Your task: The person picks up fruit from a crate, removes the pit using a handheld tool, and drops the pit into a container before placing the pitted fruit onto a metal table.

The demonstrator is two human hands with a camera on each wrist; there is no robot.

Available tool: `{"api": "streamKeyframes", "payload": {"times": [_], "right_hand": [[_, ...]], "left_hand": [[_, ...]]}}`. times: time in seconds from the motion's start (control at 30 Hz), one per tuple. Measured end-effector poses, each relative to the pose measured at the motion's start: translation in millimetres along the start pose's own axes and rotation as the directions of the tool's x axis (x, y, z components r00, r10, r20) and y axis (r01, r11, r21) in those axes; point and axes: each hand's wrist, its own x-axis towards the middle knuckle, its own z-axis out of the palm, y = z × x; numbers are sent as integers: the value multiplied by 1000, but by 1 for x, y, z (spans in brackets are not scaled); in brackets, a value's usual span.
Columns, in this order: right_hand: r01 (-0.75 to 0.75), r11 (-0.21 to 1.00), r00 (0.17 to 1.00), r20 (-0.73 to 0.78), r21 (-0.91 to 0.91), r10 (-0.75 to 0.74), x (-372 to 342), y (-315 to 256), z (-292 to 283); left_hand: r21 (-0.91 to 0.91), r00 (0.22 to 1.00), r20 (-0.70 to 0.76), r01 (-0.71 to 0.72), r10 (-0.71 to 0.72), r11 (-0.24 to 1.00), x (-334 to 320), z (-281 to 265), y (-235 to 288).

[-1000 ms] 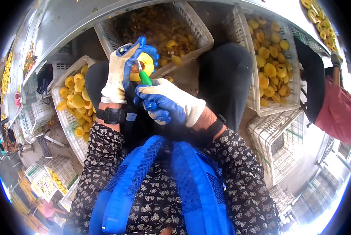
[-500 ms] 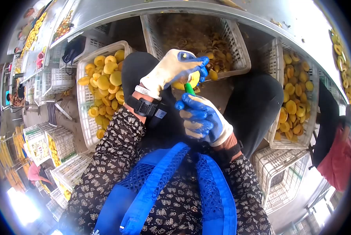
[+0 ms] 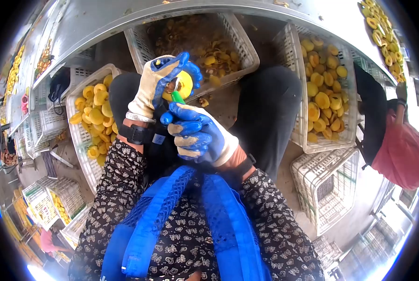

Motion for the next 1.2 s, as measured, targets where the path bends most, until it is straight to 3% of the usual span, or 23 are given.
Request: {"api": "streamKeyframes", "payload": {"times": [0.07, 0.13, 0.2, 0.33, 0.4, 0.43, 0.47, 0.53, 0.63, 0.67, 0.7, 0.73, 0.77, 0.8, 0.83, 0.87, 0.93, 1.0, 1.03, 1.13, 1.2], "right_hand": [[30, 998, 995, 97, 57, -35, 5, 3, -10], [11, 994, 972, 233, 109, -36, 11, 2, -22], [-71, 987, 913, 408, 145, 6, 20, 0, -32], [-57, 975, 931, 365, 213, -25, 19, 0, -32], [18, 999, 990, 137, 36, -23, 6, -1, -21], [44, 998, 999, 15, -54, -43, -2, -2, -15], [25, 995, 999, -33, -100, -28, -8, -1, -10], [-28, 980, 993, -121, -196, 4, -11, -5, -3], [0, 1000, 993, 115, 8, -1, -3, -1, -27], [-4, 996, 983, 183, 92, -13, 1, 0, -27], [-16, 1000, 959, 284, -3, 16, 3, -4, -22], [17, 1000, 958, 287, -1, -16, 4, -9, -16], [49, 999, 956, 288, 8, -49, 2, -14, -11], [82, 996, 952, 293, 21, -85, 0, -18, -8], [205, 974, 965, 187, -94, -185, -3, -26, -8], [265, 933, 964, 53, -243, -260, -7, -33, 3], [251, 849, 960, 5, -464, -281, -13, -48, 22], [111, 574, 803, -267, -811, -533, -7, -54, 46], [-6, 421, 715, -298, -907, -633, -1, -57, 45], [-318, 224, 525, -368, -921, -767, 18, -68, 9], [-510, -13, 498, -284, -860, -819, 21, -62, -4]], "left_hand": [[10, 1000, -23, 7, -7, 1000, 2, 0, -9], [-181, 959, -50, 267, -280, 947, 5, 2, -8], [-146, 987, -84, 123, -136, 982, 2, 5, -10], [-248, 964, -91, 219, -248, 944, 2, 4, -5], [-333, 921, -34, 355, -387, 874, -1, 6, 19], [-273, 909, 79, 414, -408, 868, -2, 1, 26], [-301, 889, 180, 457, -421, 837, 0, 2, 27], [-245, 881, 163, 473, -445, 846, -5, 4, 36], [-287, 932, 217, 347, -292, 893, -2, 1, 11], [-485, 934, 201, 356, -294, 799, -1, -1, 7], [-658, 938, 184, 340, -294, 672, 2, -5, 4], [-800, 940, 170, 307, -296, 516, 6, -9, -2], [-818, 918, -72, 169, -390, 549, 13, -13, -18], [-757, 915, -83, 200, -396, 622, 13, -15, -6], [-796, 922, -79, 170, -378, 580, 15, -18, 4], [-836, 929, -79, 137, -363, 532, 13, -20, 11], [-843, 939, -112, 83, -326, 531, 10, -30, 16], [-867, 945, -136, 31, -297, 497, 3, -39, 21], [-889, 946, -128, 24, -299, 457, -1, -45, 27], [-875, 927, -248, -89, -281, 477, -17, -69, 39], [-945, 946, -236, -170, -222, 279, -39, -99, 39]]}}
